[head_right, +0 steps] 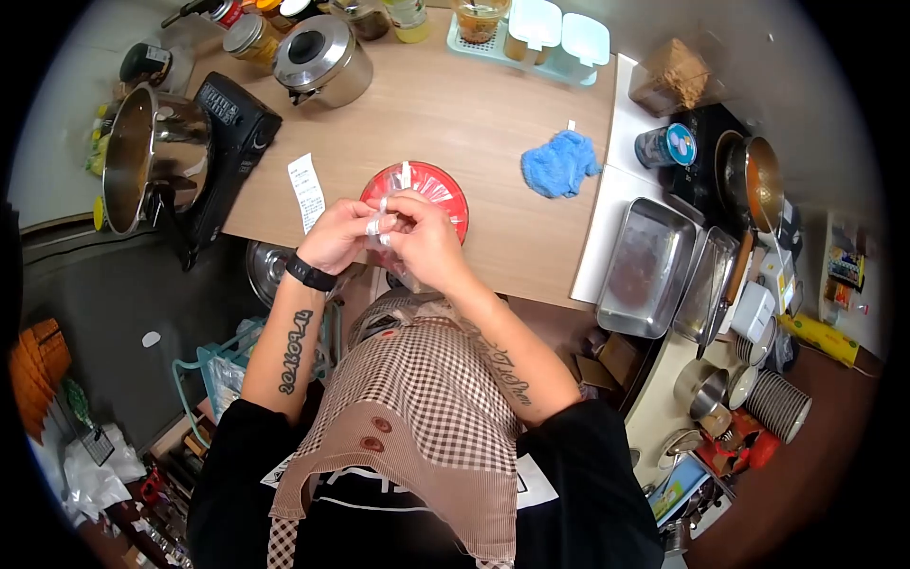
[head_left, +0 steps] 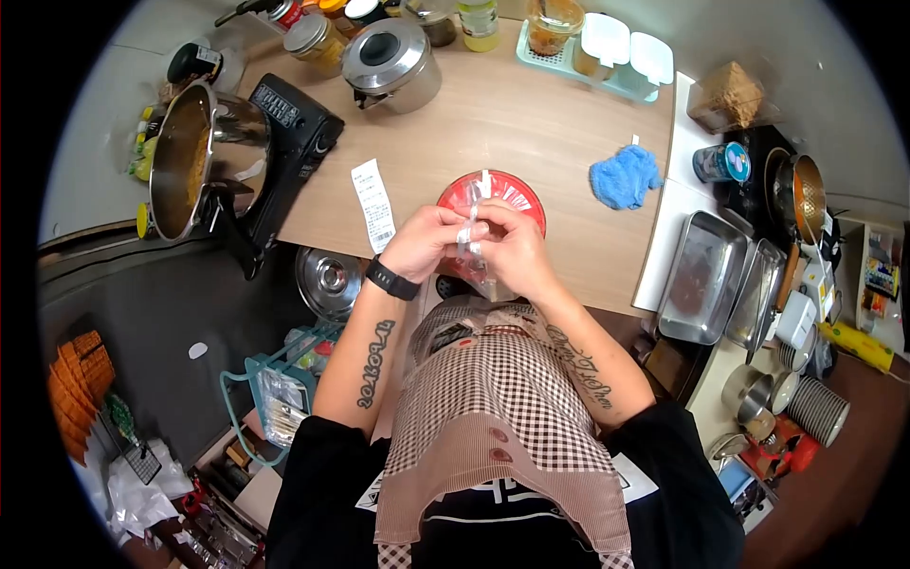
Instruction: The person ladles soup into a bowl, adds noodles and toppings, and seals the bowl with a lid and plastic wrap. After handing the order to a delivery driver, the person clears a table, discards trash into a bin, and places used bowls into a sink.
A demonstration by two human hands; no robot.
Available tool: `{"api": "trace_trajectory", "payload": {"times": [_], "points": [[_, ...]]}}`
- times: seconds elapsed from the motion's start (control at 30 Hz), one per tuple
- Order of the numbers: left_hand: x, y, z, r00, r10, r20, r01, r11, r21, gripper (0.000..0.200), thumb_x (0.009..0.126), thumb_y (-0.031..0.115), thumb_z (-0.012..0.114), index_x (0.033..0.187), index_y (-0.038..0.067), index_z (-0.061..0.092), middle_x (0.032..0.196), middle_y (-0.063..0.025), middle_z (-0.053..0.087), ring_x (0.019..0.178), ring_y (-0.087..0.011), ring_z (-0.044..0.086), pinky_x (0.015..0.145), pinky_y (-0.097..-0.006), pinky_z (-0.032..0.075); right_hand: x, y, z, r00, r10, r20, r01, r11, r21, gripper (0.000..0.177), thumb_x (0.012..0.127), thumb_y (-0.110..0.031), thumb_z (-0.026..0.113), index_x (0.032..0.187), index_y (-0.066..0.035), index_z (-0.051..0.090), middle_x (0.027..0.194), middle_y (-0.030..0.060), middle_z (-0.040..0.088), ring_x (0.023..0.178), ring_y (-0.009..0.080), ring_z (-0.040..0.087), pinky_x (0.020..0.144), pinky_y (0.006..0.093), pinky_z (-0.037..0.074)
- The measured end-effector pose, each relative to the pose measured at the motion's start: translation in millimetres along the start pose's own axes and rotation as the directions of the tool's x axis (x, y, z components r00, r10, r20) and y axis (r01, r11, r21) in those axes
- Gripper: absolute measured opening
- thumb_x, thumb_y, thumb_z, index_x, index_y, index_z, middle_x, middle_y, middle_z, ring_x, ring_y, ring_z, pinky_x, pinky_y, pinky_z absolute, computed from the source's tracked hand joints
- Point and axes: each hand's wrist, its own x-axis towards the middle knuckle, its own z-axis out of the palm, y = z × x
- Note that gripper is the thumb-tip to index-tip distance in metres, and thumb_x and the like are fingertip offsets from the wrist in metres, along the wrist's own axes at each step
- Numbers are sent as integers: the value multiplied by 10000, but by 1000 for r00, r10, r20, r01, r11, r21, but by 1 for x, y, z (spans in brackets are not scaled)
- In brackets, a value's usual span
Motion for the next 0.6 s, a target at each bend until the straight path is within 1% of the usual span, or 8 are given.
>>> {"api": "trace_trajectory", "payload": {"times": [0.07, 0.1, 0.2, 0.23, 0.33, 0.43, 0.53, 0.6], "points": [[0, -3, -4, 1000, 6, -11, -6, 1000, -17, 206, 882, 163, 666, 964, -25, 675, 891, -71, 680, 796, -121, 653, 718, -243, 535, -1, 6, -4, 999, -2, 46, -1, 998, 59, 244, 778, 77, 600, 1019, 54, 628, 1084, 56, 592, 977, 156, 602, 799, 270, 519], [-2, -1, -4, 1000, 20, -20, -20, 1000, -11, 203, 882, 163, 663, 969, -20, 672, 923, -75, 681, 851, -120, 649, 760, -247, 525, -2, 3, 3, 996, 87, 16, -87, 935, 342, 185, 770, 24, 649, 954, 24, 628, 951, 39, 621, 826, 129, 605, 696, 246, 511], [-5, -6, -25, 978, 162, -133, -175, 980, -94, 143, 890, 106, 612, 943, -21, 650, 938, -102, 680, 875, -164, 637, 857, -299, 497, -1, -19, -26, 963, 261, -61, -268, 940, -212, 181, 759, -73, 716, 902, 0, 632, 740, -8, 589, 674, 90, 561, 581, 251, 470], [-6, -7, -41, 944, 207, -256, -252, 954, -160, 119, 909, 102, 562, 854, 9, 613, 849, -79, 648, 870, -194, 613, 909, -349, 471, 1, -28, -37, 983, 149, -106, -182, 828, -530, 199, 749, -172, 754, 802, -20, 636, 584, -49, 495, 586, 68, 506, 524, 261, 426], [-7, -19, -43, 973, 138, -184, -214, 838, -501, 182, 929, 132, 528, 767, 51, 547, 762, -45, 583, 864, -208, 592, 903, -378, 458, 3, 3, -67, 951, 299, 73, -258, 904, -341, 263, 807, -201, 712, 648, -25, 600, 542, -27, 488, 523, 67, 432, 475, 263, 339], [3, -30, -45, 972, 139, -189, -228, 748, -623, 216, 920, 145, 488, 712, 84, 483, 638, -8, 460, 714, -177, 506, 826, -386, 448, 4, -1, -76, 889, 440, 125, -454, 816, 359, 309, 872, -112, 576, 575, -56, 515, 560, -9, 471, 515, 94, 398, 511, 268, 328], [10, -28, -40, 972, 96, -216, -223, 681, -698, 228, 881, 119, 473, 660, 114, 418, 552, 17, 346, 586, -145, 393, 760, -361, 436, 1, 31, -90, 911, 404, -88, -168, 556, 814, 316, 850, -71, 539, 552, -102, 441, 555, 2, 442, 568, 119, 423, 559, 298, 360], [19, -36, -50, 964, 78, -253, -243, 640, -729, 242, 873, 113, 469, 642, 120, 397, 535, 22, 331, 560, -140, 377, 732, -349, 431, -3, 39, -90, 838, 505, -207, -135, 560, 817, 327, 833, -61, 522, 548, -137, 382, 543, 6, 430, 627, 141, 453, 671, 322, 403]]}}
